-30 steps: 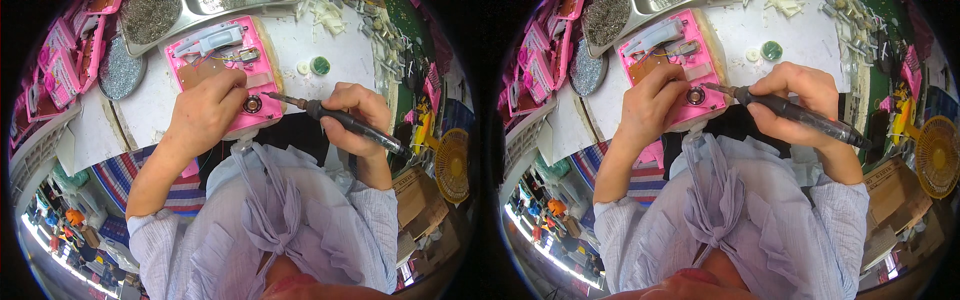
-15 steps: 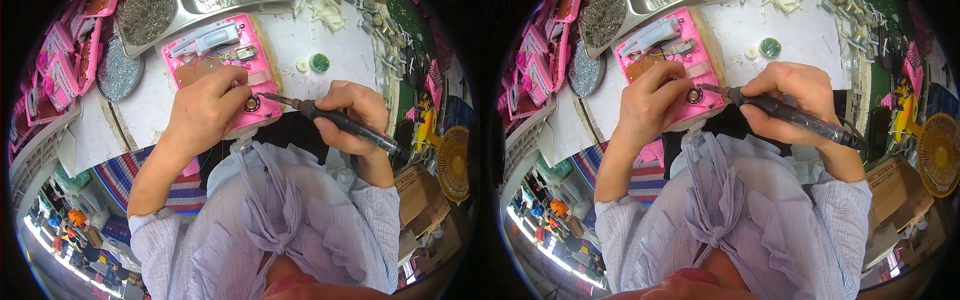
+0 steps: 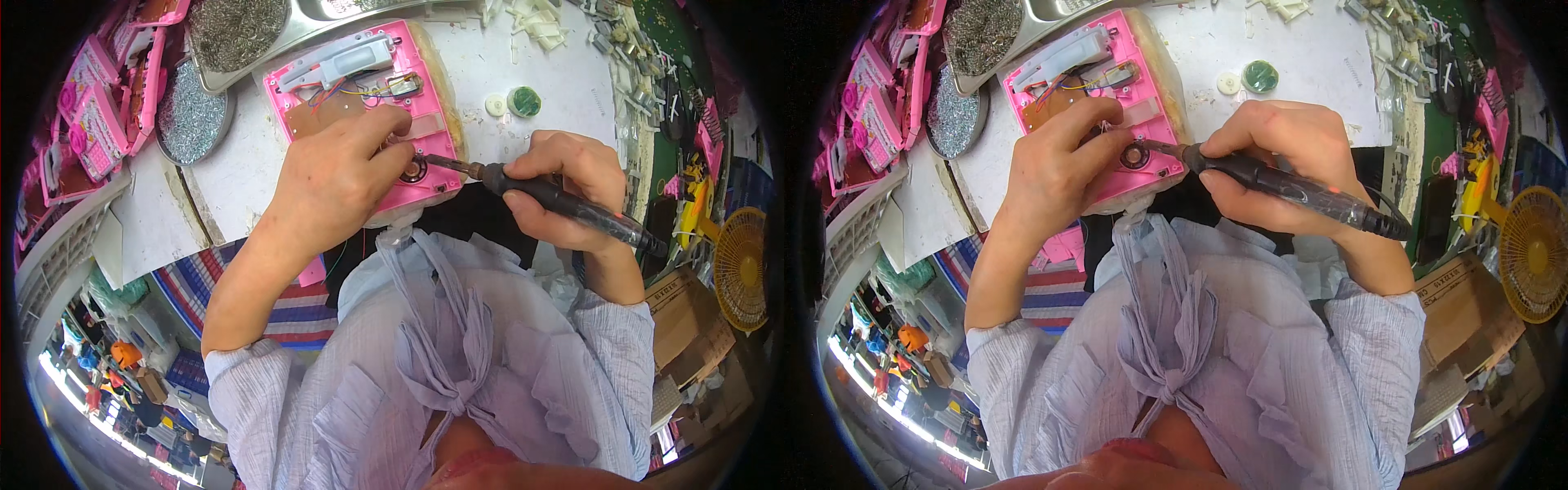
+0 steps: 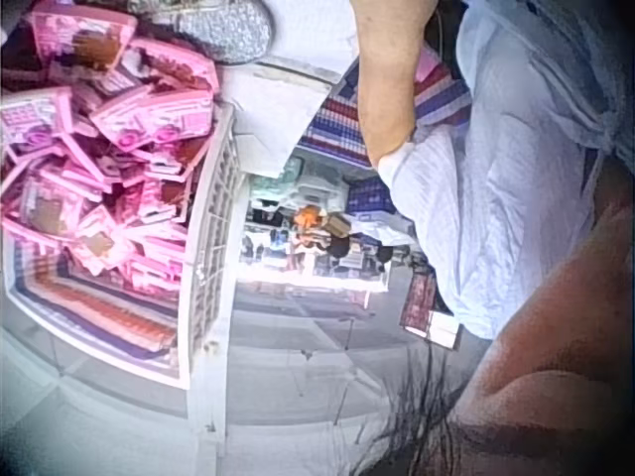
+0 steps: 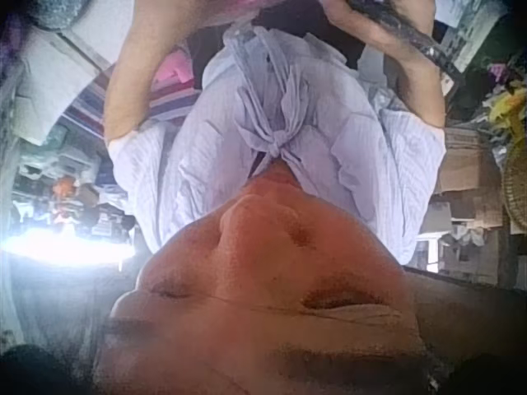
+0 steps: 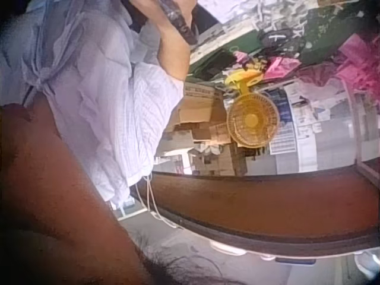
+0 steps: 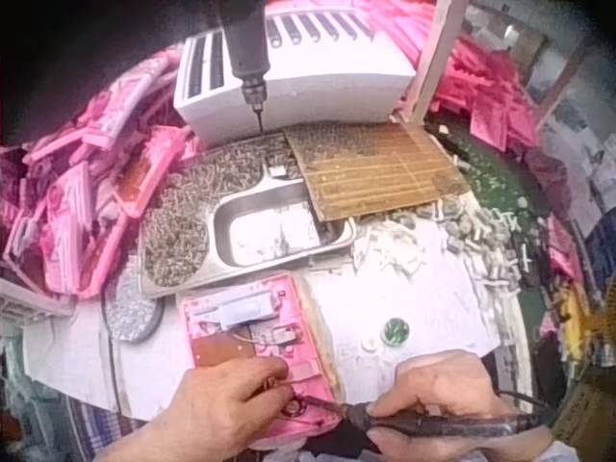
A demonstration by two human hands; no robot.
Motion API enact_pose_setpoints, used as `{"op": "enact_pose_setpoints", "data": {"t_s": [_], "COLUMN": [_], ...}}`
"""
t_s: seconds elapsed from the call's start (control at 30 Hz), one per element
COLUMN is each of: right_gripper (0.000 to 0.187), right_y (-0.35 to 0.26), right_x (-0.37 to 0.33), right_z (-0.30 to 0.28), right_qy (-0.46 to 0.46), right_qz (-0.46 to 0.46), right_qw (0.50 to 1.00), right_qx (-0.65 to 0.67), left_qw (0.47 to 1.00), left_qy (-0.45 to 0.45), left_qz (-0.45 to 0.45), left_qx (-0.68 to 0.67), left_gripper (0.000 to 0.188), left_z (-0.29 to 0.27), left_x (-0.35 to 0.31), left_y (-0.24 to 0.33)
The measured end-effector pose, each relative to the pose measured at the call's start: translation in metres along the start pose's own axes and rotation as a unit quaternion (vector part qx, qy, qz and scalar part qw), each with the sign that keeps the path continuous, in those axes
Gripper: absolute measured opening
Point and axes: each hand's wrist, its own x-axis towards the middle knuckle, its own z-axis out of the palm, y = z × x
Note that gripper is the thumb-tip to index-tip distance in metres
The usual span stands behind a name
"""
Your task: Soldering wires to electronic components and assembling the casing of a toy.
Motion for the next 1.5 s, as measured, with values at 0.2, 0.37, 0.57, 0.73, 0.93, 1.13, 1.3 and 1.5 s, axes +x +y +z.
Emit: {"op": "enact_pose_setpoints", "data": {"t_s": [0.2, 0.37, 0.57, 0.73, 0.93, 1.13, 1.3, 1.5], "right_gripper": [0.022, 0.022, 0.021, 0.019, 0.023, 0.023, 0.023, 0.021], "right_y": [-0.001, -0.014, -0.019, -0.013, -0.011, -0.010, -0.011, -0.001], "right_x": [0.004, 0.004, -0.003, -0.009, -0.015, -0.018, -0.032, -0.060], "right_z": [0.000, 0.000, -0.010, -0.020, -0.030, -0.037, -0.046, -0.071], "right_qy": [-0.011, -0.013, 0.017, 0.031, 0.062, 0.081, 0.130, 0.229], "right_qz": [0.000, 0.096, 0.118, 0.101, 0.095, 0.093, 0.149, 0.175], "right_qw": [1.000, 0.994, 0.992, 0.992, 0.991, 0.990, 0.978, 0.955], "right_qx": [-0.013, 0.040, 0.040, 0.063, 0.068, 0.066, 0.069, 0.064], "left_qw": [1.000, 1.000, 1.000, 1.000, 1.000, 0.998, 0.999, 0.973], "left_qy": [-0.003, -0.009, 0.003, 0.000, 0.002, 0.003, 0.024, 0.213], "left_qz": [0.005, 0.008, 0.014, 0.010, 0.020, 0.066, -0.015, -0.081], "left_qx": [0.007, 0.011, 0.009, 0.009, -0.008, 0.016, 0.032, -0.029], "left_gripper": [0.023, 0.024, 0.022, 0.022, 0.028, 0.030, 0.032, 0.037], "left_z": [0.000, -0.002, 0.000, 0.000, -0.010, -0.003, 0.009, 0.016], "left_x": [-0.001, -0.001, -0.002, -0.003, 0.000, -0.001, -0.014, -0.032], "left_y": [0.000, 0.001, -0.001, -0.001, 0.008, 0.004, 0.018, 0.012]}}
